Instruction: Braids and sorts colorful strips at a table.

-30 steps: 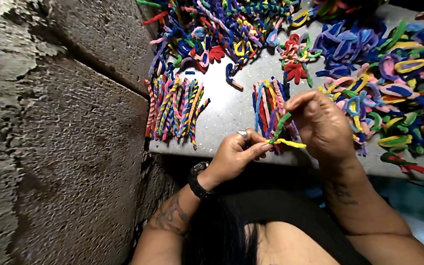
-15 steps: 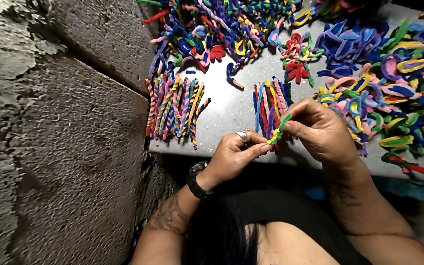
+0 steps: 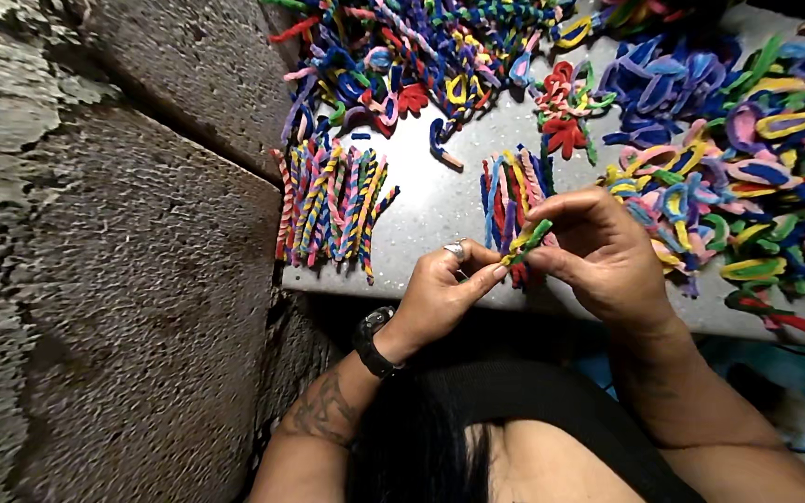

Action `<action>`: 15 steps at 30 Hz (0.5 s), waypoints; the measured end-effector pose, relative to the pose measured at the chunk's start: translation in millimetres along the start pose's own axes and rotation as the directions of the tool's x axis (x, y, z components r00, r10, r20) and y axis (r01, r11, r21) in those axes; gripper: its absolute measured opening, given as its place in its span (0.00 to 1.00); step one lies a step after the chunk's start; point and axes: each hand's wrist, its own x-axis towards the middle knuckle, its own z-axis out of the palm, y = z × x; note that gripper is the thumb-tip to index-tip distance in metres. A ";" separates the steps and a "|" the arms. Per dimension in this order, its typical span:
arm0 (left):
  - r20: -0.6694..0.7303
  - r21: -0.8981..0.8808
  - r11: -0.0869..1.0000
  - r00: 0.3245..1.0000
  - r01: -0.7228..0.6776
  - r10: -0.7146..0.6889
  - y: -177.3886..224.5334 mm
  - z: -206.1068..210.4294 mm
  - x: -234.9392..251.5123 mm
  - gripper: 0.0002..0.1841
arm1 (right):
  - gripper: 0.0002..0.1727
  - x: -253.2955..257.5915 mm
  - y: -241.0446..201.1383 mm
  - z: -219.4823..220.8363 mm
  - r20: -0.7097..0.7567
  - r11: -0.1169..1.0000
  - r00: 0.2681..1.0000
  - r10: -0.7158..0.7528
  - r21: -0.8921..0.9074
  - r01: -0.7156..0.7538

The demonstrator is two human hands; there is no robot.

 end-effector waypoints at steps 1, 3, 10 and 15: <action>0.002 -0.011 1.000 1.000 0.001 -0.001 -0.2 0.6 0.5 0.04 | 0.14 -1.0 0.7 1.5 -0.028 1.000 1.000 -0.004 -0.012 0.004; 0.014 -0.043 0.999 1.000 0.020 -0.020 0.6 1.2 1.0 0.06 | 0.13 -1.7 1.5 2.5 -0.050 1.000 0.999 -0.014 -0.013 0.014; 0.075 -0.262 0.960 0.994 0.095 -0.078 -1.7 -0.1 0.2 0.14 | 0.16 -0.9 6.9 1.4 0.001 0.978 1.000 0.020 0.207 -0.020; 0.026 -0.194 0.980 0.999 0.043 -0.039 0.9 2.9 0.0 0.12 | 0.19 -2.8 7.1 3.0 0.028 0.962 0.994 0.104 0.252 -0.108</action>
